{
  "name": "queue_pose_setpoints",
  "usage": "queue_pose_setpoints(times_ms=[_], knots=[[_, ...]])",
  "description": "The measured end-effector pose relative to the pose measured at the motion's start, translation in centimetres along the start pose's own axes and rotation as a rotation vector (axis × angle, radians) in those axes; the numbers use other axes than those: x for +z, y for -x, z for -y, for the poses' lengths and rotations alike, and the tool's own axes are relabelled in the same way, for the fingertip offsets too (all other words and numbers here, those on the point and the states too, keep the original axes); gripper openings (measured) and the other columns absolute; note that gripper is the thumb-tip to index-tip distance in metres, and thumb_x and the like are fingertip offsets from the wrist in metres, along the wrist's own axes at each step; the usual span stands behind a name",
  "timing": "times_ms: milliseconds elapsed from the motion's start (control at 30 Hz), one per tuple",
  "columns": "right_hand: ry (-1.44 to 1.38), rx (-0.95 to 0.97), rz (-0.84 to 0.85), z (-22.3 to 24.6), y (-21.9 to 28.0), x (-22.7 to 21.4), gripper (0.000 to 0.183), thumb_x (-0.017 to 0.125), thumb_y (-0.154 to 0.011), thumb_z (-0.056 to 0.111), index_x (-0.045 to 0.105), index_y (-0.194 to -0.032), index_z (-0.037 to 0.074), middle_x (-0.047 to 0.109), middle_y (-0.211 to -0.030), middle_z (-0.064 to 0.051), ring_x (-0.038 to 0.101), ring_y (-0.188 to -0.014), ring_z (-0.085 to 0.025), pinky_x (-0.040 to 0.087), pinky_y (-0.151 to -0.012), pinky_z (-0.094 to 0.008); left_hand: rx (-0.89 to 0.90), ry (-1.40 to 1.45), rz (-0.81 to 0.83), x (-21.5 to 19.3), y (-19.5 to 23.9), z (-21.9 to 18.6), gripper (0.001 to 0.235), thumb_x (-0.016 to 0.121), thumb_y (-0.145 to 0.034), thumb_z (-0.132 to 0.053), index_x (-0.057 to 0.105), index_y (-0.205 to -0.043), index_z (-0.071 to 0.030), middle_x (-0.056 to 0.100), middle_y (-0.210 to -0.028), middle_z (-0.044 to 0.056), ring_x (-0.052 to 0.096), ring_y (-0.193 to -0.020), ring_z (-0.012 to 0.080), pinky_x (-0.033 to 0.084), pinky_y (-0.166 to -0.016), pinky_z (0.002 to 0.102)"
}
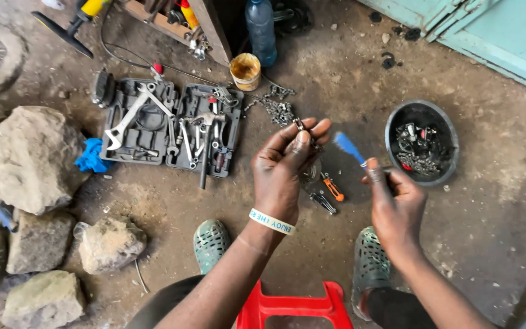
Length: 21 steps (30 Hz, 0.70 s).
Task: The person sits on a red stool and scrubs a bicycle chain with a toothbrush, holding it in their left hand and scrubbing with their right. They repeatedly dip the brush into a small container of liquid and continue cleaning different sections of the chain.
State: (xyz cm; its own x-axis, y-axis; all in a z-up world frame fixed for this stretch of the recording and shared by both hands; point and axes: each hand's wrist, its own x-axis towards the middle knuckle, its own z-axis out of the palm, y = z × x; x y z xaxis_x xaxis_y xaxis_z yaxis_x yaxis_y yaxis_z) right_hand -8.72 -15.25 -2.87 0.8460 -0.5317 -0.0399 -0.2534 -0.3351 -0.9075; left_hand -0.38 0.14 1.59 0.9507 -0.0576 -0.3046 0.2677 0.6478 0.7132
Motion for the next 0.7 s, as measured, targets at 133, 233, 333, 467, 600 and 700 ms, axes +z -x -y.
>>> queue_pose_setpoints(times_ms=[133, 233, 333, 467, 600, 700], knots=[[0.003, 0.208, 0.003, -1.9, -1.1, 0.9, 0.032, 0.067, -0.108, 0.033, 0.071, -0.090, 0.007, 0.059, -0.074, 0.000, 0.049, -0.073, -0.011, 0.038, -0.070, -0.025, -0.151, 0.059, -0.010, 0.2, 0.4, -0.8, 0.025, 0.064, -0.100, -0.010, 0.066, -0.122, 0.002, 0.075, -0.116, 0.024, 0.075, -0.103, 0.0289, 0.062, -0.088, 0.034], [0.333, 0.243, 0.152, -6.4, -3.0, 2.0, 0.029, 0.068, -0.099, 0.039, 0.069, -0.100, 0.010, 0.068, -0.080, -0.007, 0.062, -0.081, -0.026, 0.047, -0.073, -0.040, -0.165, 0.062, 0.021, 0.2, 0.1, -1.0, 0.024, 0.064, -0.100, -0.013, 0.066, -0.120, 0.001, 0.075, -0.116, 0.023, 0.075, -0.105, 0.0290, 0.062, -0.087, 0.034], [0.763, 0.241, 0.357, -10.7, -2.9, 3.4, 0.029, 0.065, -0.093, 0.041, 0.066, -0.108, 0.017, 0.078, -0.089, -0.015, 0.075, -0.095, -0.040, 0.056, -0.084, -0.055, -0.159, 0.048, 0.020, -0.2, 0.3, -0.8, 0.024, 0.063, -0.101, -0.016, 0.067, -0.119, -0.001, 0.076, -0.115, 0.021, 0.075, -0.105, 0.0279, 0.062, -0.086, 0.032], [1.007, 0.153, 0.538, -15.4, -3.7, 7.8, 0.033, 0.073, -0.078, 0.022, 0.072, -0.111, 0.016, 0.079, -0.091, -0.013, 0.076, -0.100, -0.037, 0.061, -0.085, -0.051, -0.112, 0.016, 0.009, -1.0, -0.5, -0.5, 0.022, 0.061, -0.103, -0.015, 0.067, -0.118, -0.001, 0.077, -0.112, 0.022, 0.076, -0.104, 0.0276, 0.062, -0.083, 0.029], [1.018, 0.107, 0.575, -17.8, -4.9, 11.7, 0.021, 0.075, -0.076, 0.016, 0.078, -0.096, 0.008, 0.078, -0.086, -0.017, 0.077, -0.090, -0.042, 0.062, -0.077, -0.053, 0.026, -0.170, 0.034, -1.6, -1.1, -1.1, 0.016, 0.062, -0.102, -0.009, 0.070, -0.112, 0.001, 0.077, -0.109, 0.023, 0.075, -0.106, 0.0269, 0.061, -0.085, 0.027], [1.016, 0.095, 0.485, -19.3, -5.2, 14.1, 0.019, 0.077, -0.078, 0.022, 0.080, -0.091, 0.008, 0.077, -0.083, -0.017, 0.077, -0.087, -0.042, 0.062, -0.073, -0.054, 0.140, -0.308, 0.036, -2.3, -1.3, -0.9, 0.014, 0.062, -0.102, -0.004, 0.072, -0.109, 0.001, 0.077, -0.107, 0.021, 0.073, -0.108, 0.0264, 0.057, -0.095, 0.034]])
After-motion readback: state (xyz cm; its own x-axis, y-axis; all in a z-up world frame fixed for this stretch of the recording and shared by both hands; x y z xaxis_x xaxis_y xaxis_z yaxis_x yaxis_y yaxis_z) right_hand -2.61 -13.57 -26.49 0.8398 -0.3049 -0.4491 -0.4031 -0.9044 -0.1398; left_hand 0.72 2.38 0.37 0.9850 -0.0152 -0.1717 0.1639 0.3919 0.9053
